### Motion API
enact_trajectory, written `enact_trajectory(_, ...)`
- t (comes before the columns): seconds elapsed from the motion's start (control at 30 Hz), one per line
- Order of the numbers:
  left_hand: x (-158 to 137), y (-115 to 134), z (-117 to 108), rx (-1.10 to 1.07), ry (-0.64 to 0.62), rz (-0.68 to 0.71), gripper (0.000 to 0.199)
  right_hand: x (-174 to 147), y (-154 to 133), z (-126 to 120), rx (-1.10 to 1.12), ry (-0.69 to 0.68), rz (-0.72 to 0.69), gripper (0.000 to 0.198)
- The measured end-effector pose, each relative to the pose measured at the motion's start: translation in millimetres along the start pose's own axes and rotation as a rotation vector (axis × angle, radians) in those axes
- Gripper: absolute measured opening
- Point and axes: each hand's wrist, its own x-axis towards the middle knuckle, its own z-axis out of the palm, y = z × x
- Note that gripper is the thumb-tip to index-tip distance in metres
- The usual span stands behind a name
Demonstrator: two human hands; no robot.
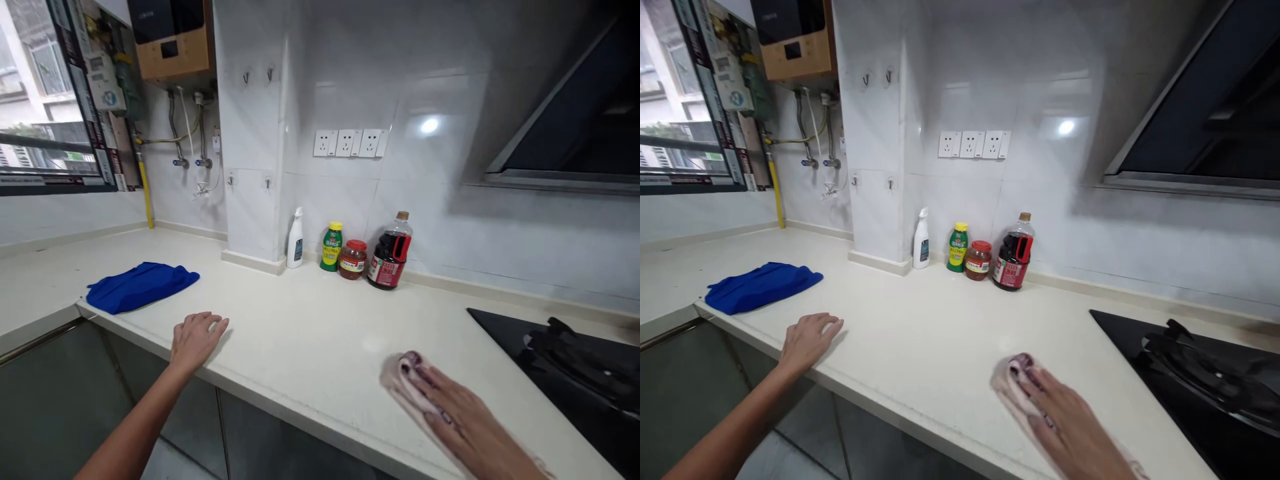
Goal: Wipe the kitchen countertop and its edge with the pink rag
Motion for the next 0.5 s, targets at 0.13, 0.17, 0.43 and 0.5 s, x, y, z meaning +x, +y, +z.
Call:
enact_trajectory(0.13, 3.1, -0.7, 1.0, 0.058, -0.051, 0.031, 0.055, 24.9, 67.5, 13.1, -0.145, 0.052, 0.195, 0.067)
enact_trajectory(0.17, 3.4, -1.0, 1.2, 0.06, -0.053, 0.035, 0.055, 40.4, 73.2, 13.2, -0.172, 0.029, 0.244, 0.068)
enact_trajectory(0.43, 5.4, -1.9, 1.1, 0.023, -0.04, 0.02, 0.051, 195.0, -6.7, 13.9, -0.144, -0.161, 0.386, 0.058)
enact_trajectory(0.5, 5.9, -1.0, -0.2, 0.01, -0.035, 0.012, 0.051, 220.1, -44.8, 20.9, -0.097, -0.177, 0.284, 0.056)
